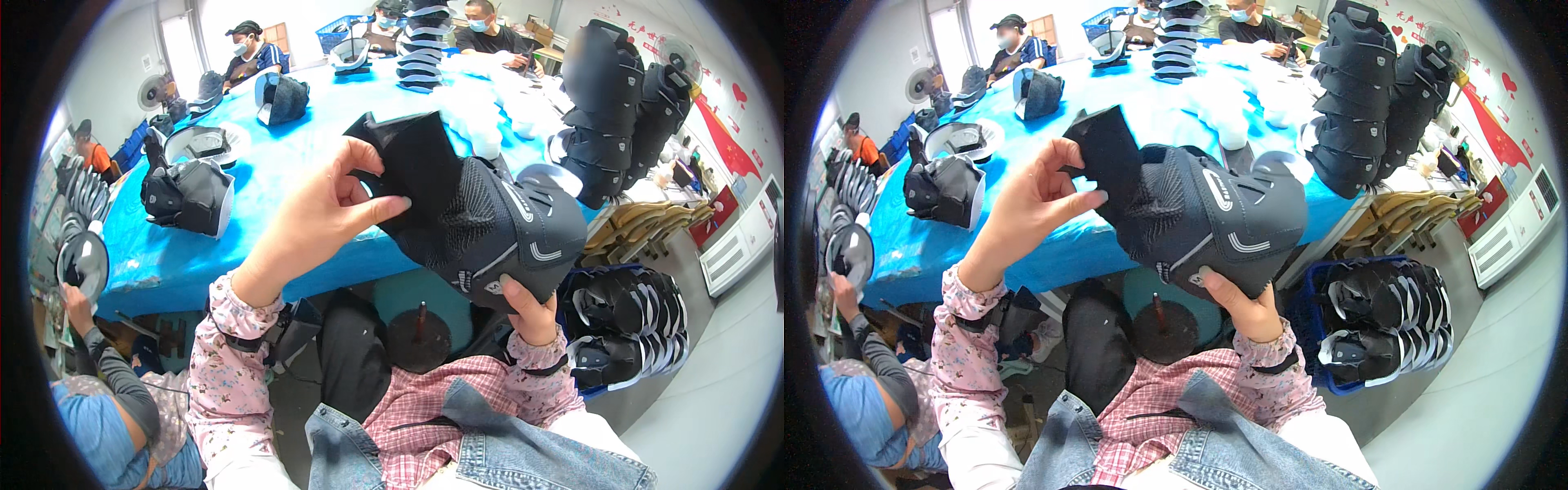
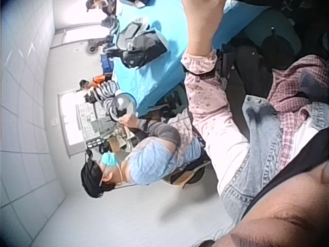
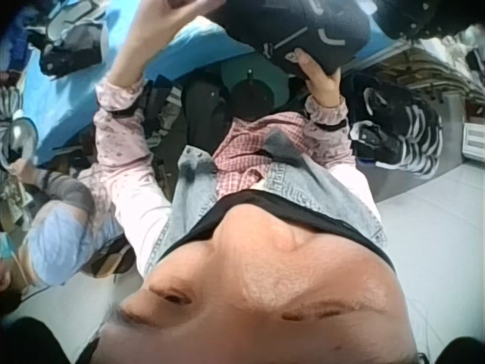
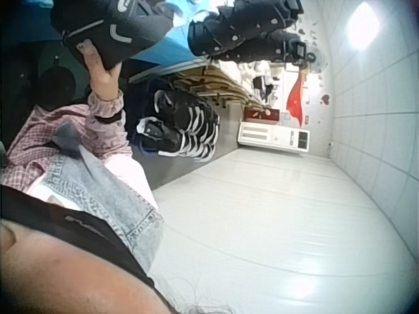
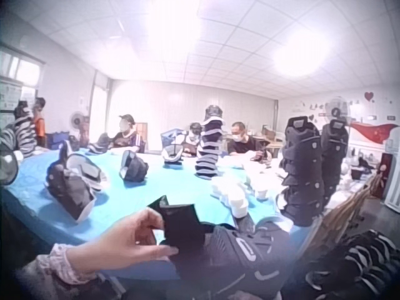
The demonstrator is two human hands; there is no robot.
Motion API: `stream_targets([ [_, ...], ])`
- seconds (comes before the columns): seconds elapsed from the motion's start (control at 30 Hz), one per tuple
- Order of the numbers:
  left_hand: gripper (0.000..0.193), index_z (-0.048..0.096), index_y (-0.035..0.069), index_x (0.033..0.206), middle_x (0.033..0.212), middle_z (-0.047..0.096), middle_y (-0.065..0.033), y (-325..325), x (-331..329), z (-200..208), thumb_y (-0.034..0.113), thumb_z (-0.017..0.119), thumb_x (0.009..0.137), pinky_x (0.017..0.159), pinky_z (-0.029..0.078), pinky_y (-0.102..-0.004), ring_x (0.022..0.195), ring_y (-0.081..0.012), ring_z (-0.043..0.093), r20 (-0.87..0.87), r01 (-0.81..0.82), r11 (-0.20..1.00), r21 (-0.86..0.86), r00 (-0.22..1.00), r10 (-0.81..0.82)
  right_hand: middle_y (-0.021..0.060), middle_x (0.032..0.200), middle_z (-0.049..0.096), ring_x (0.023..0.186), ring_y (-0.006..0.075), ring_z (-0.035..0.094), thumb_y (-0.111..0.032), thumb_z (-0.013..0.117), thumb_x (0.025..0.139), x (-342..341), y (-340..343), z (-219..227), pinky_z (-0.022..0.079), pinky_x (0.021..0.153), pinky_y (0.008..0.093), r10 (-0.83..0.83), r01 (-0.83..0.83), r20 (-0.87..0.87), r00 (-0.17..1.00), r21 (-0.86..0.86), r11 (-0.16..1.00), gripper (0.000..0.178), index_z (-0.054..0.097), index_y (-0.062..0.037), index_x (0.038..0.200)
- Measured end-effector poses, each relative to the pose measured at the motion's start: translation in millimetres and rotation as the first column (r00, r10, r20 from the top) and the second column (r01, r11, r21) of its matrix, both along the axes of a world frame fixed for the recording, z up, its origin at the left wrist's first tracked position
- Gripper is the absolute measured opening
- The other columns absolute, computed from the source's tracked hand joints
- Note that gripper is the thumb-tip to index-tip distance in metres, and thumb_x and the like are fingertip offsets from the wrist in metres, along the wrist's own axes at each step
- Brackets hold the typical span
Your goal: The person picks up a white foam lining and inserts it into the interior of a black shoe upper, then uses their hands to press and smooth the lining into place against the inner walls of the upper.
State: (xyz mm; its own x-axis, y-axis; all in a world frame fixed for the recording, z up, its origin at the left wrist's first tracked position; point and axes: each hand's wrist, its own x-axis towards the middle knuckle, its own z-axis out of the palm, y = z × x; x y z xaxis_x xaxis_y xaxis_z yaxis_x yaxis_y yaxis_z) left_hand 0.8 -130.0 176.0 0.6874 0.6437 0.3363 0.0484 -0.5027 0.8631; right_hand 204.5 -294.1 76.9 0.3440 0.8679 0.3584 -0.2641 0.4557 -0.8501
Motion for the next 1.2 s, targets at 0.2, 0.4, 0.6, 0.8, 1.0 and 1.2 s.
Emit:
stream_targets([
  [0.2,0.033,0.046,0.002,0.106,0.092,0.047,0.0026,4.5,-3.4,5.5,0.010,0.067,0.081,0.073,0.041,-0.0186,0.079,-0.0044,0.047,-0.036,0.009,0.979,0.205,0.999,-0.001,0.0093,0.108,0.060,0.095,0.0177,0.058,0.000,0.062,0.080,-0.7,-5.9,4.1,0.045,0.085,0.0303,0.025,-0.026,0.021,0.999,0.040,0.999,0.034,0.055,0.0016,0.113],
  [0.4,0.032,0.049,0.002,0.101,0.087,0.048,0.0020,2.2,-1.0,-2.5,0.021,0.066,0.083,0.068,0.041,-0.0195,0.077,-0.0045,0.046,0.067,0.078,0.997,-0.005,0.995,-0.077,0.0096,0.109,0.060,0.097,0.0188,0.058,-0.002,0.062,0.081,-7.2,-1.8,7.7,0.046,0.086,0.0319,-0.023,0.025,-0.018,1.000,0.089,0.996,0.033,0.056,0.0009,0.113],
  [0.6,0.039,0.049,0.002,0.118,0.096,0.053,0.0032,-19.7,-4.6,-6.7,0.015,0.064,0.084,0.072,0.042,-0.0195,0.084,-0.0044,0.048,0.198,0.109,0.961,-0.254,0.978,-0.058,0.0148,0.116,0.055,0.104,0.0245,0.057,-0.003,0.054,0.081,-15.2,2.1,24.9,0.046,0.089,0.0365,-0.135,0.139,-0.056,0.989,0.072,0.988,0.044,0.044,0.0028,0.123],
  [0.8,0.041,0.047,0.000,0.122,0.102,0.057,-0.0001,-47.3,-25.2,7.2,0.002,0.061,0.083,0.078,0.042,-0.0207,0.089,-0.0048,0.051,0.254,0.212,0.973,-0.086,0.949,-0.185,0.0112,0.112,0.057,0.098,0.0204,0.058,-0.008,0.059,0.081,0.7,10.8,22.2,0.047,0.086,0.0323,-0.035,0.044,-0.109,0.993,0.077,0.996,0.041,0.048,0.0015,0.119],
  [1.0,0.046,0.042,0.001,0.129,0.114,0.055,-0.0034,-37.6,-44.4,3.9,0.002,0.058,0.086,0.086,0.042,-0.0218,0.097,-0.0080,0.053,0.376,0.258,0.936,-0.240,0.914,-0.156,0.0068,0.107,0.060,0.095,0.0152,0.058,-0.007,0.063,0.080,14.5,2.2,22.4,0.046,0.082,0.0287,0.064,-0.065,-0.007,0.998,-0.036,0.997,0.039,0.052,-0.0002,0.117],
  [1.2,0.046,0.042,0.001,0.129,0.124,0.050,-0.0045,-7.7,-51.2,-24.6,0.032,0.038,0.096,0.096,0.037,-0.0263,0.113,-0.0123,0.047,0.422,0.479,0.739,-0.474,0.860,-0.287,0.0070,0.105,0.059,0.094,0.0142,0.055,-0.003,0.066,0.076,4.5,-10.6,32.6,0.044,0.083,0.0280,0.161,-0.155,0.140,0.977,-0.057,0.986,0.041,0.052,0.0010,0.114],
])
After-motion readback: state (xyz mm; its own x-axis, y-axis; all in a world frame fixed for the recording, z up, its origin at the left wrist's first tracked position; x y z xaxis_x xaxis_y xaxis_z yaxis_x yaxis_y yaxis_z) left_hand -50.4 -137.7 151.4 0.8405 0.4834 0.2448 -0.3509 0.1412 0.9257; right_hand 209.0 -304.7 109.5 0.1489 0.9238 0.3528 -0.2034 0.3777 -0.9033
